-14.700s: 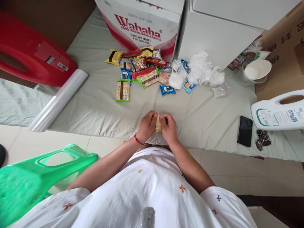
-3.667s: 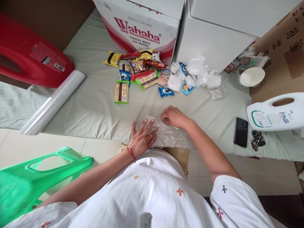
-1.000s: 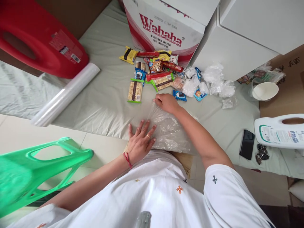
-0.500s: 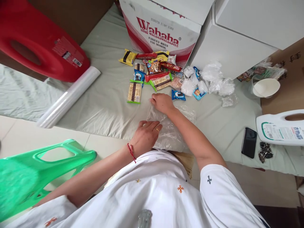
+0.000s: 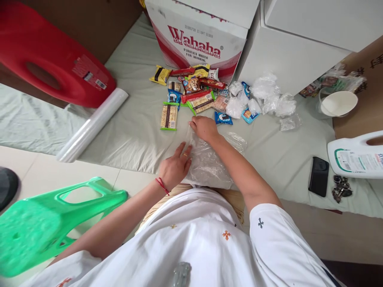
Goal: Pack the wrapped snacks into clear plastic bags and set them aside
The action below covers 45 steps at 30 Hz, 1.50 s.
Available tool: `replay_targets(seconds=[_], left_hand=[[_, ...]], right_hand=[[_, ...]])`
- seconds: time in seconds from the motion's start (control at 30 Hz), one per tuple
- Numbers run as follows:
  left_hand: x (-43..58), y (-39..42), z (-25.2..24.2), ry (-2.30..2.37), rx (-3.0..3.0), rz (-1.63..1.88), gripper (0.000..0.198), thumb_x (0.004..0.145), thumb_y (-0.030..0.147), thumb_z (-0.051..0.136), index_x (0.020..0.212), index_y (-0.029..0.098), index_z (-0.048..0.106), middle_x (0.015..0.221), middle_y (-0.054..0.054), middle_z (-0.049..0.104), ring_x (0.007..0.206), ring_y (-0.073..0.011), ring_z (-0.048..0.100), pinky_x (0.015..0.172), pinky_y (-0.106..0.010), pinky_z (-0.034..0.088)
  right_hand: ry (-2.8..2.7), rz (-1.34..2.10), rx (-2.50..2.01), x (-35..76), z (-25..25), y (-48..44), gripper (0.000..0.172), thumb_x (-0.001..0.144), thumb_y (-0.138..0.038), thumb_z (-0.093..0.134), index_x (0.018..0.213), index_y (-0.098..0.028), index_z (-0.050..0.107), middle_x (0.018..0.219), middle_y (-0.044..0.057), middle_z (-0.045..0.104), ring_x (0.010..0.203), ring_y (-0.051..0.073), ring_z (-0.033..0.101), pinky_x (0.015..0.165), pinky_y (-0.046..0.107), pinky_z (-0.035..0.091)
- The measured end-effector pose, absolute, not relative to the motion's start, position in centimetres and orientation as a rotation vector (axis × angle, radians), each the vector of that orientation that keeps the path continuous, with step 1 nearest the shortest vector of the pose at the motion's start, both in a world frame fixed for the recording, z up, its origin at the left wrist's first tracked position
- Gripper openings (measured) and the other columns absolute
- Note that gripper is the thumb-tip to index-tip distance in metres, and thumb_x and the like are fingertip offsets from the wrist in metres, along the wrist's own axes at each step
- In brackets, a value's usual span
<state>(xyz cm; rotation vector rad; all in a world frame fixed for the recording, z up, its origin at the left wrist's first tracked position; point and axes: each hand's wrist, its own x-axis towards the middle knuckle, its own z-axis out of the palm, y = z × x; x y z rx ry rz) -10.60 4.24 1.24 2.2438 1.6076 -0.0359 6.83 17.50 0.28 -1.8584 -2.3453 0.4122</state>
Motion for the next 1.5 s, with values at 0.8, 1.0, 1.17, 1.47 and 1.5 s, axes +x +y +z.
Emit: replay_targets(seconds=[0.8, 1.0, 1.17, 1.47, 1.5], left_hand=[[-10.2, 10.0, 2.6, 1.741, 2.329, 0.016, 0.038, 0.096, 0.026, 0.05, 0.126, 0.015, 0.069, 0.14, -0.02, 0.053, 0.126, -0.0345, 0.059, 0.095, -0.042, 0.056], [-11.4, 12.8, 3.0, 1.817, 2.216, -0.091, 0.036, 0.096, 0.028, 0.049, 0.12, 0.012, 0.071, 0.138, -0.02, 0.052, 0.119, -0.0336, 0.062, 0.099, -0.041, 0.054], [-11.8, 13.5, 2.9, 1.871, 2.097, 0.041, 0.056, 0.091, 0.037, 0.062, 0.143, 0.018, 0.057, 0.143, -0.017, 0.052, 0.114, -0.0298, 0.067, 0.098, -0.039, 0.055], [-9.8, 16.1, 0.6, 1.817, 2.03, 0.147, 0.021, 0.087, 0.031, 0.058, 0.093, 0.019, 0.074, 0.1, -0.012, 0.077, 0.094, -0.0291, 0.069, 0.083, -0.036, 0.052], [-9.6, 16.5, 0.5, 1.803, 2.028, 0.149, 0.02, 0.087, 0.029, 0.057, 0.09, 0.019, 0.074, 0.096, -0.011, 0.077, 0.092, -0.0282, 0.069, 0.082, -0.035, 0.051]], right_hand=[[-2.781, 0.571, -1.037, 5.7, 0.2, -0.9, 0.05, 0.106, -0.037, 0.052, 0.15, -0.015, 0.055, 0.162, 0.012, 0.047, 0.155, 0.027, 0.035, 0.13, 0.053, 0.022], [-2.872, 0.678, -0.916, 5.8, -0.1, -1.4, 0.051, 0.106, -0.039, 0.053, 0.152, -0.018, 0.053, 0.167, 0.011, 0.039, 0.159, 0.024, 0.028, 0.131, 0.053, 0.018], [-2.821, 0.726, -0.969, 5.8, -0.2, -1.5, 0.048, 0.106, -0.039, 0.054, 0.149, -0.02, 0.057, 0.167, 0.011, 0.039, 0.159, 0.025, 0.027, 0.131, 0.051, 0.017], [-2.731, 0.669, -1.058, 8.3, -0.1, -1.8, 0.047, 0.104, -0.039, 0.058, 0.147, -0.022, 0.06, 0.166, 0.011, 0.042, 0.159, 0.028, 0.028, 0.129, 0.058, 0.023], [-2.722, 0.656, -1.084, 8.8, 0.0, -1.7, 0.047, 0.103, -0.039, 0.059, 0.147, -0.022, 0.06, 0.166, 0.011, 0.042, 0.159, 0.028, 0.027, 0.129, 0.058, 0.023]])
